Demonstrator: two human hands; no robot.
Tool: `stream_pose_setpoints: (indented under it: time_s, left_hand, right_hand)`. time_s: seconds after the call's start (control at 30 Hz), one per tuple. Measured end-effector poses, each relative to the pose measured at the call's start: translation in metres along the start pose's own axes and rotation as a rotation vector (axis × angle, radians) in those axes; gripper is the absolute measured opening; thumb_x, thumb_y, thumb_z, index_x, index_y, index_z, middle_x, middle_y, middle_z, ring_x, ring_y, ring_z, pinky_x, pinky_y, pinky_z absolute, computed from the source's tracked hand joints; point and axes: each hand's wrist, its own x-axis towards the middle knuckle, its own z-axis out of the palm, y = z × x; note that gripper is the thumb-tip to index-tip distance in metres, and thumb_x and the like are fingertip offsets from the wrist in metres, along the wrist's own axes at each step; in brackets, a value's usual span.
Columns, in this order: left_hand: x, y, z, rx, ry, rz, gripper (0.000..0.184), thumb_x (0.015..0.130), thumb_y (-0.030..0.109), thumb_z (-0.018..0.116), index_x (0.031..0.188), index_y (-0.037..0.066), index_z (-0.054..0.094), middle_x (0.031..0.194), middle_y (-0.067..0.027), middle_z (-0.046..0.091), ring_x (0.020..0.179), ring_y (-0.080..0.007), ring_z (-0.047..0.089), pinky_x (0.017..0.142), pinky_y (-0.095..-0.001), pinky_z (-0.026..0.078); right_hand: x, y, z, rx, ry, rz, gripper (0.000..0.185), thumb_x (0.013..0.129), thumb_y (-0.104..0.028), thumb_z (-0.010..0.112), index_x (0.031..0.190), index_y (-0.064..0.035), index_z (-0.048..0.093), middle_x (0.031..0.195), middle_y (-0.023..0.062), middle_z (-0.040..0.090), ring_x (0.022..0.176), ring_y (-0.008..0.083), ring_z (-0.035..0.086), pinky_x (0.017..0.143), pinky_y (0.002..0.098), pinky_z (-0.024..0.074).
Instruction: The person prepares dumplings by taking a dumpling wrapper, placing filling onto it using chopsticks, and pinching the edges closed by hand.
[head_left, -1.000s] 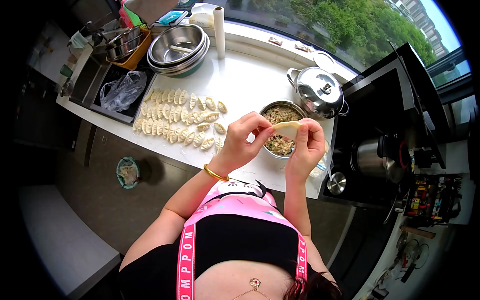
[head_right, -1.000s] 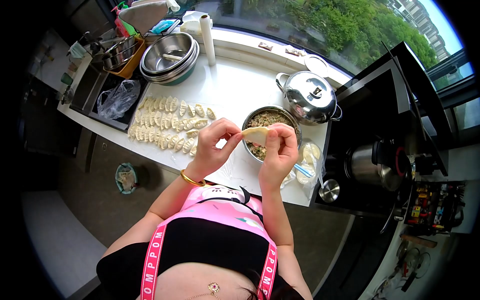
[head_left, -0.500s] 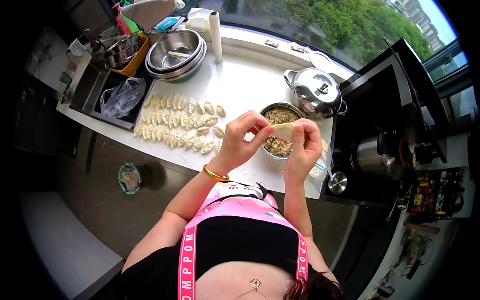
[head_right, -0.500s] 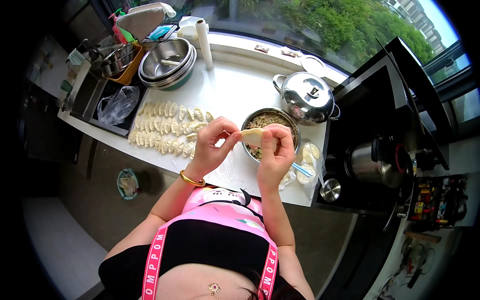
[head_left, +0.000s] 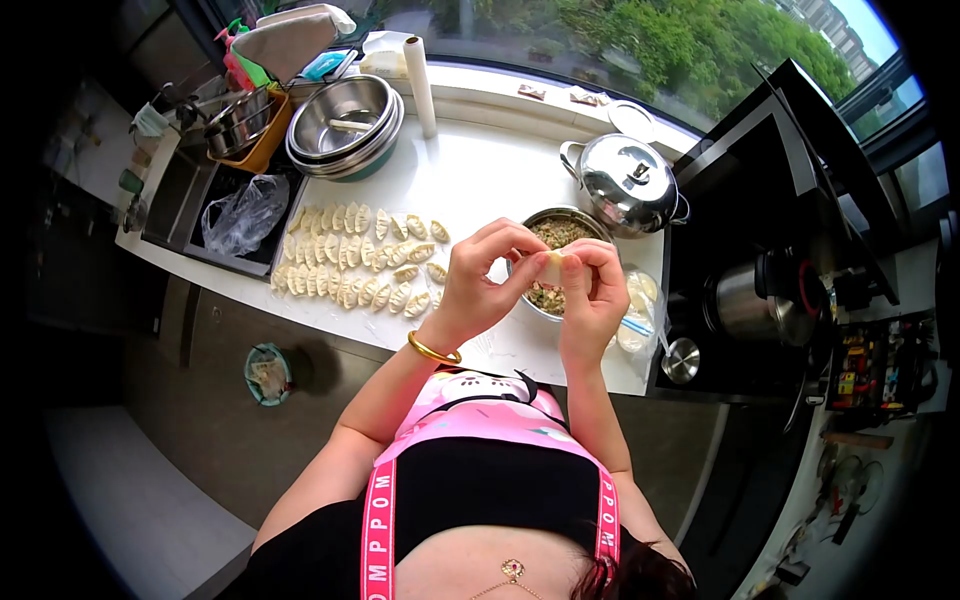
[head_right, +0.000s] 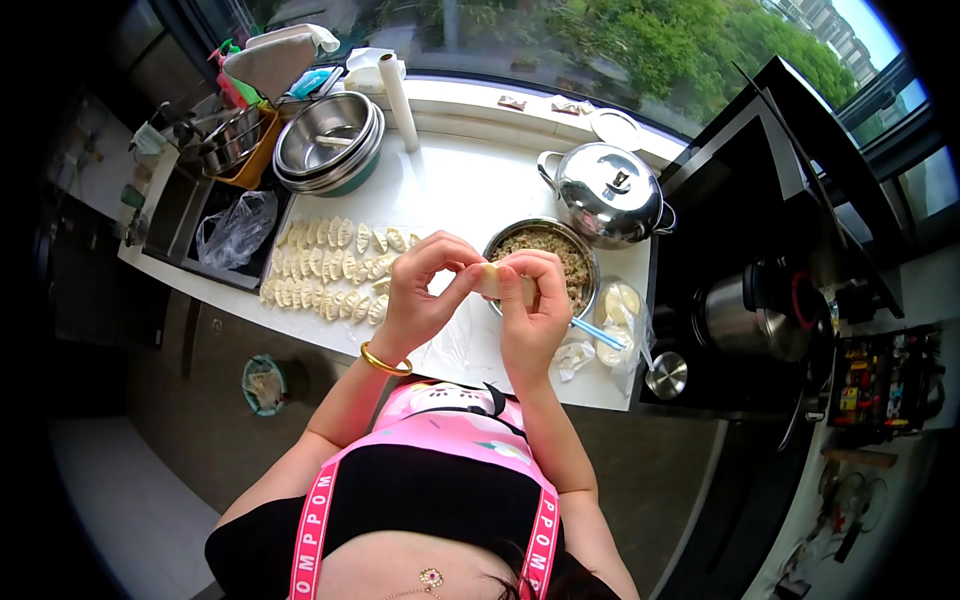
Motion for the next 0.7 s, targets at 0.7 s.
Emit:
stream_pose_setpoints:
  time_s: [0.7]
  left_hand:
    - [-0.003,0.0005,0.0039,-0.131,0.102,-0.054,0.007,0.087,0.0,0.066,0.093,-0.001,0.063,0.093,-0.0068,0.059,0.081,-0.0109,0.063,0.063,-0.0206,0.057]
  right_hand:
    - [0.005,-0.0028,0.0031,-0.425,-0.008,-0.312,0.009,0.079,-0.003,0.072,0.083,-0.0016,0.064,0.083,0.01,0.064,0.076,0.0234,0.062,0.07,0.032,0.0488]
